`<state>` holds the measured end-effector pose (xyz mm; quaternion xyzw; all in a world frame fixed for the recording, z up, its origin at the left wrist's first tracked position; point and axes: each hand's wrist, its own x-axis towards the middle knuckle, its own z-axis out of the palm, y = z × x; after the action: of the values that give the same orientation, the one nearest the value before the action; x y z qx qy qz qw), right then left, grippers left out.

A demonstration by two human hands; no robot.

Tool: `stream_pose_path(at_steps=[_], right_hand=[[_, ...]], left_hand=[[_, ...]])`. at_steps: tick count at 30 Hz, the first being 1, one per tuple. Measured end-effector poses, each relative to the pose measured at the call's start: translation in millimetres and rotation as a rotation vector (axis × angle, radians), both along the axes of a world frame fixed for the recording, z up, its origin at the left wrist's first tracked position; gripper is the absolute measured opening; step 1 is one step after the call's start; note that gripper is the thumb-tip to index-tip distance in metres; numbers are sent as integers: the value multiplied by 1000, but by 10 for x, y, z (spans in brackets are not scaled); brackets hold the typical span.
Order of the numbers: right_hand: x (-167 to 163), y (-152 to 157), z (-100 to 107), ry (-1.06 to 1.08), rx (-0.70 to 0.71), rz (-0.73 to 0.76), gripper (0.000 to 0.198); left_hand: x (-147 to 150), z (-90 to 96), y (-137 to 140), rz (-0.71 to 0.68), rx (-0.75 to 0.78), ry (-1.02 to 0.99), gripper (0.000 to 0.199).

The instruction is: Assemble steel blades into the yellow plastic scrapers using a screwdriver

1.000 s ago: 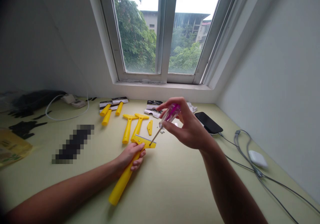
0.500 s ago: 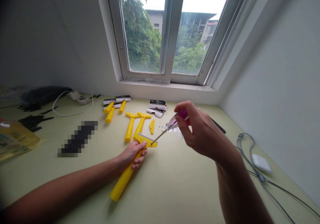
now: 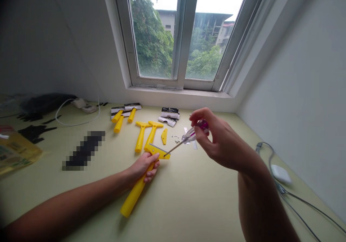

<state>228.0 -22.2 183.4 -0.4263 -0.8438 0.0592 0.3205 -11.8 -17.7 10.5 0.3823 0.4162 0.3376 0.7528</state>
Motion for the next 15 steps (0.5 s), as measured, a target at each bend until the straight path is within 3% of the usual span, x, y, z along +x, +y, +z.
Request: stream_pose_path(at_steps=[3,5,8,10,15], right_hand=[[-49,-70,9,99,-36,106,16],[-108,-62,-15,84,18,-48,14],[-143,13,-59,-41,164,-409,26],[-113,56,-67,-88,205,-479,28],[7,14,10,-31,62,-100,15]], left_hand=[[6,5,2,-10,4,-10,39],[10,3,3,-13,4,2,39],[14,-2,2,-20,0,26,40],[15,0,-1,-22,8,25,40],[14,18,-1,-24,10,18,40]])
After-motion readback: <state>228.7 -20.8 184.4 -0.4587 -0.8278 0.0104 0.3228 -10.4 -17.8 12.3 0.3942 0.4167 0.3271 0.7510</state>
